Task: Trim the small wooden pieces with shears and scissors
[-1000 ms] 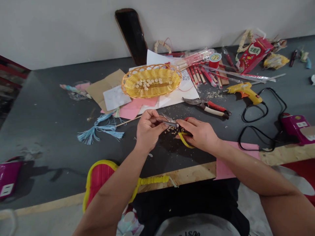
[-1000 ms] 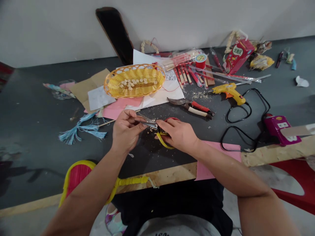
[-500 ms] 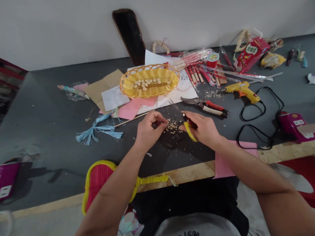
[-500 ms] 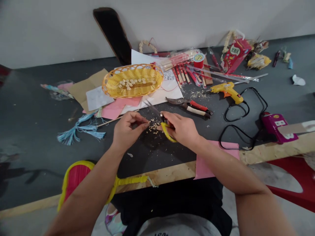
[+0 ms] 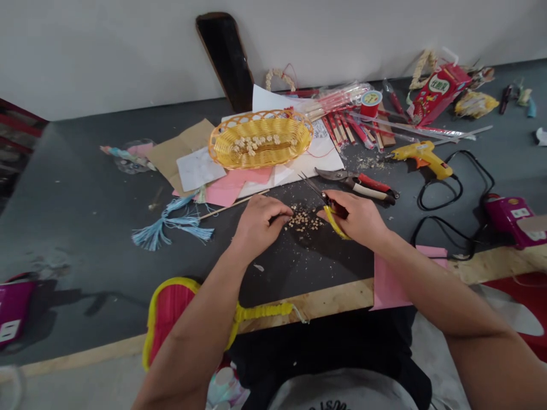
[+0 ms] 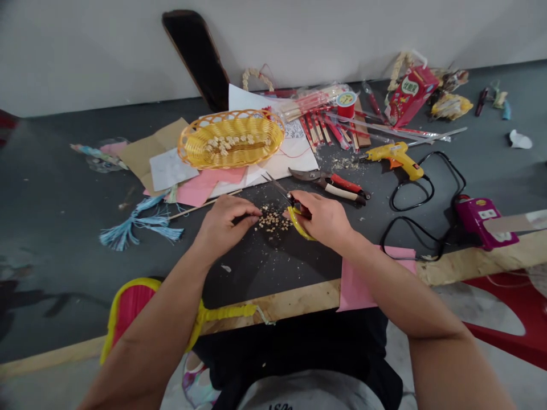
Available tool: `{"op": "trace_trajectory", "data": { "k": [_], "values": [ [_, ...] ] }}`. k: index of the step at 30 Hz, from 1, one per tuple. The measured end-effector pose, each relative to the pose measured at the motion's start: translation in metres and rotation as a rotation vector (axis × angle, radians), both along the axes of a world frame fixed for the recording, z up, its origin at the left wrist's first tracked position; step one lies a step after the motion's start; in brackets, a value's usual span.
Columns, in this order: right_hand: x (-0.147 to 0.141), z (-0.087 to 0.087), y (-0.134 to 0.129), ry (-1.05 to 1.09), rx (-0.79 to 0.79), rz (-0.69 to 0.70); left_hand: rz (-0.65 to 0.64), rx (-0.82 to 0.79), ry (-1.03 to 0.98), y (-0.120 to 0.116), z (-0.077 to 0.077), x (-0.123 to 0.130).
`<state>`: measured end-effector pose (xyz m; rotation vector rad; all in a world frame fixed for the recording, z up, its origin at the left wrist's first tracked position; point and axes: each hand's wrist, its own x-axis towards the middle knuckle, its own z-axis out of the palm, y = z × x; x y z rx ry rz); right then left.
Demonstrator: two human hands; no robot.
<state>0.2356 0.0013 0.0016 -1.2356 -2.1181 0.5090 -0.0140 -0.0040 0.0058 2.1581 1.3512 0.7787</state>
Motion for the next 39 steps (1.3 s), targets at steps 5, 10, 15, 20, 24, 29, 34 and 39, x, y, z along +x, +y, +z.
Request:
{"op": "trace_trajectory", "data": {
  "k": [5, 10, 15, 20, 24, 29, 34, 39],
  "values": [
    [0.0, 0.001, 0.002, 0.023, -0.007, -0.002, -0.092, 0.083, 0.141, -0.004, -0.004, 0.004],
    [0.0, 0.001, 0.002, 0.02, -0.027, -0.014, 0.028, 0.124, 0.194, -0.001, 0.001, -0.004],
    [0.0, 0.001, 0.003, 0.033, -0.01, -0.011, -0.002, 0.085, 0.198, 0.0, 0.001, -0.007],
    [0.0, 0.001, 0.003, 0.024, -0.024, -0.006, -0.006, 0.119, 0.201, -0.002, -0.005, -0.003],
    [0.0, 0.001, 0.003, 0.026, -0.011, -0.005, -0.056, 0.146, 0.178, -0.002, -0.007, -0.003],
    [0.0, 0.0, 0.003, 0.025, 0.006, -0.007, -0.082, 0.156, 0.177, -0.008, -0.007, 0.008],
    [-0.001, -0.001, 0.003, 0.001, -0.001, -0.001, -0.092, 0.193, 0.268, -0.015, -0.006, 0.026],
    [-0.001, -0.001, 0.001, -0.024, -0.016, 0.027, -0.067, 0.207, 0.293, -0.014, -0.006, 0.029]
  ]
}}
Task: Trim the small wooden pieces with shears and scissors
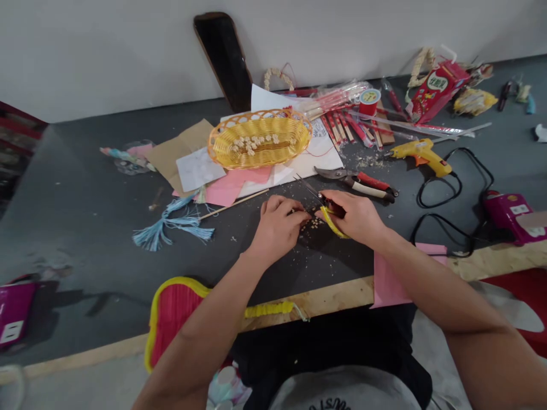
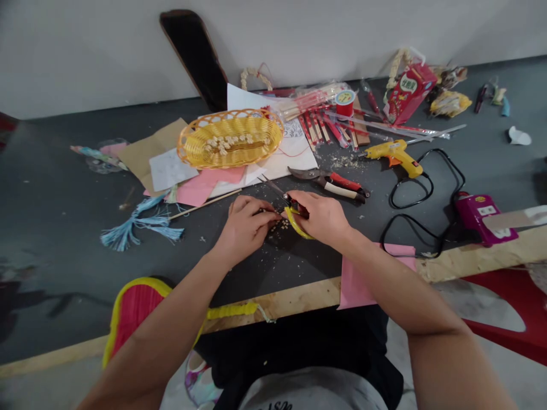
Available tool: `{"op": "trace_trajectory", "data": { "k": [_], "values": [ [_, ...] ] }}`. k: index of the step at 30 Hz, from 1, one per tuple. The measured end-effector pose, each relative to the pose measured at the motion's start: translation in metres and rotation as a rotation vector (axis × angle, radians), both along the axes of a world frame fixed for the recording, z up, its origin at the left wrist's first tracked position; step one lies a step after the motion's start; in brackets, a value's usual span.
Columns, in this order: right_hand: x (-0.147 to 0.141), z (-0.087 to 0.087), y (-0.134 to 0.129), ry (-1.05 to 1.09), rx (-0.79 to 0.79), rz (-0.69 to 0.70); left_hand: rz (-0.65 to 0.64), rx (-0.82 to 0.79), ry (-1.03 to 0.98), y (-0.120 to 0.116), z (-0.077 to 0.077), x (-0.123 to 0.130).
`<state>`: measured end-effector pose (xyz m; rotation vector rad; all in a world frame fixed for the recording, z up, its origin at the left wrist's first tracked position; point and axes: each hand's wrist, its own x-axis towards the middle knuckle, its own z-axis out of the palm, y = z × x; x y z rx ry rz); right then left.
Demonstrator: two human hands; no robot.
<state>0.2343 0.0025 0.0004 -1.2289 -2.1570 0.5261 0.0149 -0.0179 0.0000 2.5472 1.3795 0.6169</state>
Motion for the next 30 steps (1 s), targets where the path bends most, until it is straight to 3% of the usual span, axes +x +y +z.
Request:
{"op": "trace_trajectory", "data": {
  "k": [10, 13, 17, 20, 23, 30],
  "values": [
    [0.0, -0.002, 0.001, 0.017, 0.007, 0.002, 0.027, -0.103, -0.05, 0.001, 0.007, 0.003],
    [0.0, -0.002, 0.0, 0.046, 0.027, 0.003, 0.134, -0.231, -0.331, 0.002, 0.01, -0.002],
    [-0.004, 0.005, -0.005, 0.079, 0.013, 0.068, 0.34, -0.514, -0.967, 0.005, 0.013, -0.009],
    [-0.009, 0.013, -0.011, 0.048, 0.008, 0.162, 0.369, -0.684, -1.312, 0.007, 0.017, -0.008],
    [-0.014, 0.016, -0.014, 0.009, 0.021, 0.202, 0.363, -0.764, -1.414, 0.007, 0.02, -0.004],
    [-0.015, 0.009, -0.015, -0.028, 0.009, 0.17, 0.385, -0.774, -1.399, 0.005, 0.014, -0.003]
  ]
}}
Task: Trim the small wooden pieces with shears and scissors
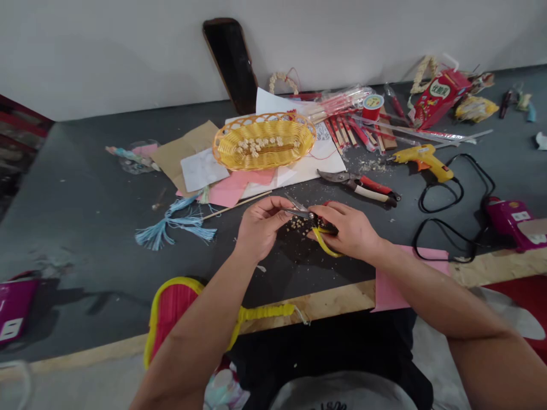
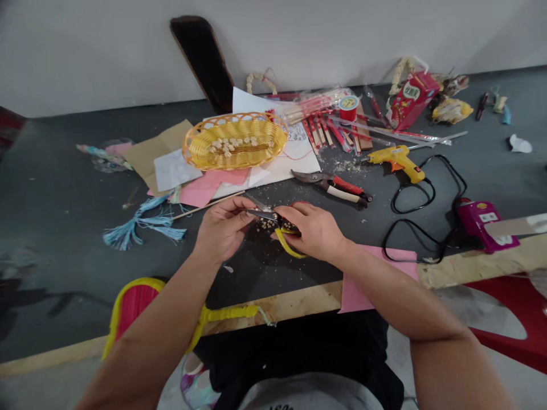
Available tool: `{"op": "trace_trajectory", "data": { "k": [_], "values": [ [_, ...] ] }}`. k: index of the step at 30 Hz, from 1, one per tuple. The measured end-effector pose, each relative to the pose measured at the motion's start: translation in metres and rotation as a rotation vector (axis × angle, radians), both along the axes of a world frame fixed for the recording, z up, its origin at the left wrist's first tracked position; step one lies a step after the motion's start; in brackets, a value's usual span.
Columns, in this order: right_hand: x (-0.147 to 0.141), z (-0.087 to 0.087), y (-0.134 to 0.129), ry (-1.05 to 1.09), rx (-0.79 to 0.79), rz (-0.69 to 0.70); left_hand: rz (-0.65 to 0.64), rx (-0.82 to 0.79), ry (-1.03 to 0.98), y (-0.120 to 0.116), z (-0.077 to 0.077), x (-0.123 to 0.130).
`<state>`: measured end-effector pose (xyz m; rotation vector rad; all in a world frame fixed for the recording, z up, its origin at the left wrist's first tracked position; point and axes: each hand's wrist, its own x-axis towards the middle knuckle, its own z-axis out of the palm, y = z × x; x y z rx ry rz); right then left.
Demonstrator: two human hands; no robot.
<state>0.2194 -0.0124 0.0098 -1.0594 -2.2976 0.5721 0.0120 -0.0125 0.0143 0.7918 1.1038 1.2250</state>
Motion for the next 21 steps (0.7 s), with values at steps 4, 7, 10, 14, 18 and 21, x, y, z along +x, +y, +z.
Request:
{"op": "trace_trajectory", "data": {
  "k": [4, 7, 10, 14, 18, 21],
  "values": [
    [0.0007, -0.0001, 0.0001, -0.016, 0.005, -0.008, 0.0, 0.001, 0.018, -0.0006, -0.0008, -0.0003],
    [0.0008, 0.0005, 0.0003, -0.017, 0.001, -0.006, -0.007, 0.029, 0.033, -0.0002, 0.0, -0.0005],
    [0.001, 0.0006, 0.0002, -0.008, -0.005, 0.012, -0.016, 0.059, 0.047, 0.0007, -0.0004, -0.0017],
    [0.002, 0.0003, -0.0003, -0.033, -0.029, 0.018, -0.014, 0.092, 0.124, 0.0014, -0.0006, -0.0035],
    [0.0031, 0.0001, -0.0006, -0.054, -0.027, 0.013, -0.011, 0.133, 0.236, 0.0008, 0.0013, -0.0041],
    [0.0039, -0.0004, -0.0004, -0.053, -0.025, 0.022, -0.007, 0.16, 0.307, 0.0002, 0.0025, -0.0045]
  ]
}}
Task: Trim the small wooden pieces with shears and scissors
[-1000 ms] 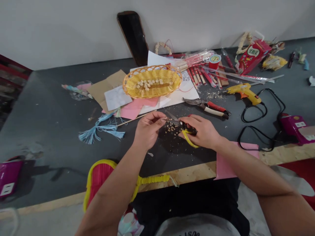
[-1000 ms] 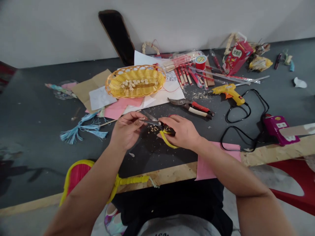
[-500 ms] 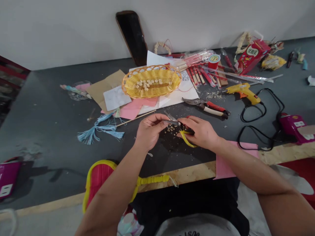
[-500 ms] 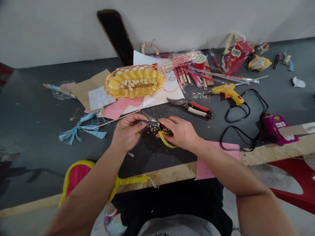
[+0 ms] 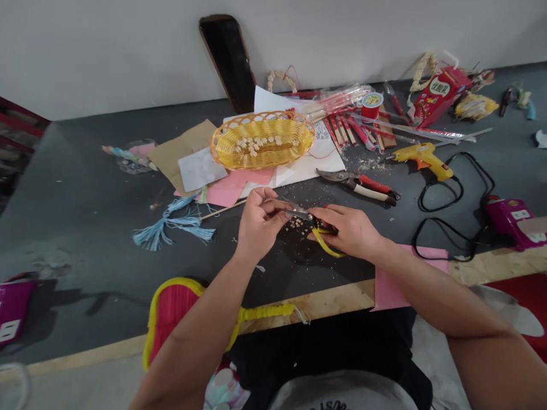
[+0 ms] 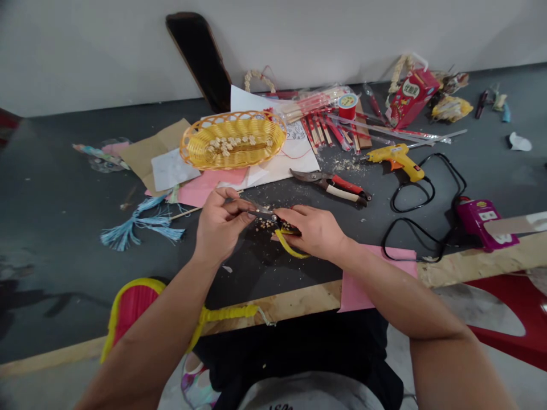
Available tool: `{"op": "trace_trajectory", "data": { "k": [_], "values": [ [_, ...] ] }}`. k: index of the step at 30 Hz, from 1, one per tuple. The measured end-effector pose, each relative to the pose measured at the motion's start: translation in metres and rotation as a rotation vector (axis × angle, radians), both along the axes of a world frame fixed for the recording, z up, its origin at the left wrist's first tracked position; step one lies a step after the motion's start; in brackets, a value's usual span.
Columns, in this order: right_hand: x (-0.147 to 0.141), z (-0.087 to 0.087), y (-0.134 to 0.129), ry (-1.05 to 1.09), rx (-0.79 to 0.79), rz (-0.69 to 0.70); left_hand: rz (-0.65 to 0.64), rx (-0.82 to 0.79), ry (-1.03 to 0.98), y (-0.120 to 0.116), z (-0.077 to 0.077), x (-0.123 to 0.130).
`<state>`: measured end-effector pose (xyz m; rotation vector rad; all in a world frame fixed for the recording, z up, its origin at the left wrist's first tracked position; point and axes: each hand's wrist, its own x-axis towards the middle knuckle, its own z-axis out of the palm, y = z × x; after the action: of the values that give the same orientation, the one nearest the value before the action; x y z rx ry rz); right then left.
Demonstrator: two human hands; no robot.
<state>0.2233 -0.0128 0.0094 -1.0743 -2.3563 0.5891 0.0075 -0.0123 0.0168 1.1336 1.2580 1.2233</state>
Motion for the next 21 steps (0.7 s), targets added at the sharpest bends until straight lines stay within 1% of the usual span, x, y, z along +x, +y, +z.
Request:
{"op": "trace_trajectory", "data": {
  "k": [5, 9, 15, 18, 21],
  "values": [
    [0.0009, -0.0019, 0.0003, -0.02, 0.026, 0.015, 0.002, 0.013, 0.026, -0.0011, 0.0018, 0.0002],
    [0.0015, -0.0018, -0.0009, -0.06, 0.067, 0.005, -0.001, -0.018, -0.042, -0.0016, 0.0014, 0.0016],
    [0.0008, 0.0008, -0.003, -0.085, 0.076, -0.011, -0.02, -0.054, -0.2, -0.0011, -0.0045, 0.002],
    [-0.0013, 0.0016, -0.0031, -0.07, 0.089, -0.019, -0.035, -0.074, -0.262, -0.001, -0.0053, 0.0023],
    [-0.0032, 0.0022, -0.0023, -0.045, 0.102, -0.015, -0.065, -0.093, -0.281, -0.0012, -0.0039, 0.0033]
  ]
}}
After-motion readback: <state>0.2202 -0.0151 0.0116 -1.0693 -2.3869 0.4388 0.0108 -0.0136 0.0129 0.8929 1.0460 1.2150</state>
